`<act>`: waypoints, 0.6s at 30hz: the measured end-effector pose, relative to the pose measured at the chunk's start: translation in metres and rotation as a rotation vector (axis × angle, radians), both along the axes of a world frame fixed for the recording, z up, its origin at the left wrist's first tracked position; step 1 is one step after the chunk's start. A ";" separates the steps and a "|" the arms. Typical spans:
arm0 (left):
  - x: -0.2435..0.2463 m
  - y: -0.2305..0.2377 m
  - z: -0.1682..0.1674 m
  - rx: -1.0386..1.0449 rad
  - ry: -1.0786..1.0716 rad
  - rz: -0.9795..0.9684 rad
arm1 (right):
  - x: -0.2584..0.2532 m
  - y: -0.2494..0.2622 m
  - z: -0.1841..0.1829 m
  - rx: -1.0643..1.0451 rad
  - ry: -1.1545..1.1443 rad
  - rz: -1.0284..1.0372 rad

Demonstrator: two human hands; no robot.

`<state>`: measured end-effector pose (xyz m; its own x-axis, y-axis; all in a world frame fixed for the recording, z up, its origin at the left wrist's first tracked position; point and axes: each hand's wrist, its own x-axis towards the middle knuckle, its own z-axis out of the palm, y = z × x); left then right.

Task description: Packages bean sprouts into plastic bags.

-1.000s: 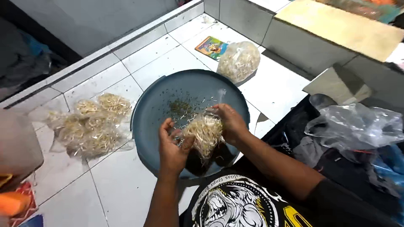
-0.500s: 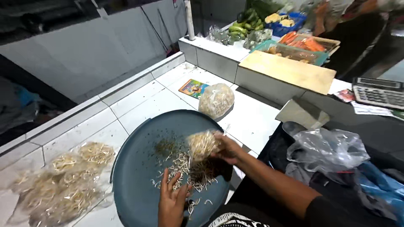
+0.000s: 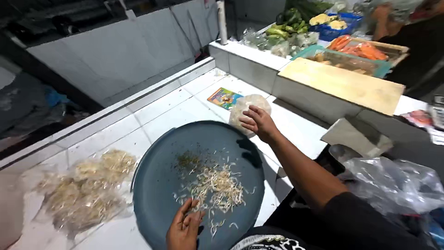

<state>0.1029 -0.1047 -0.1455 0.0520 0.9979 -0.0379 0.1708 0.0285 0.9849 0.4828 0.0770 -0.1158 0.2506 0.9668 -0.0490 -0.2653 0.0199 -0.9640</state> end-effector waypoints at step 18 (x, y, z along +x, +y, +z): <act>-0.162 0.107 0.014 -0.143 0.752 0.718 | 0.004 -0.124 -0.058 -0.096 -0.250 -0.203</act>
<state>-0.0589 0.0024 -0.1319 -0.6366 0.7684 0.0649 0.6339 0.4735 0.6116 0.4871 -0.0469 -0.1740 0.4533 0.8900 -0.0502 -0.0205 -0.0458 -0.9987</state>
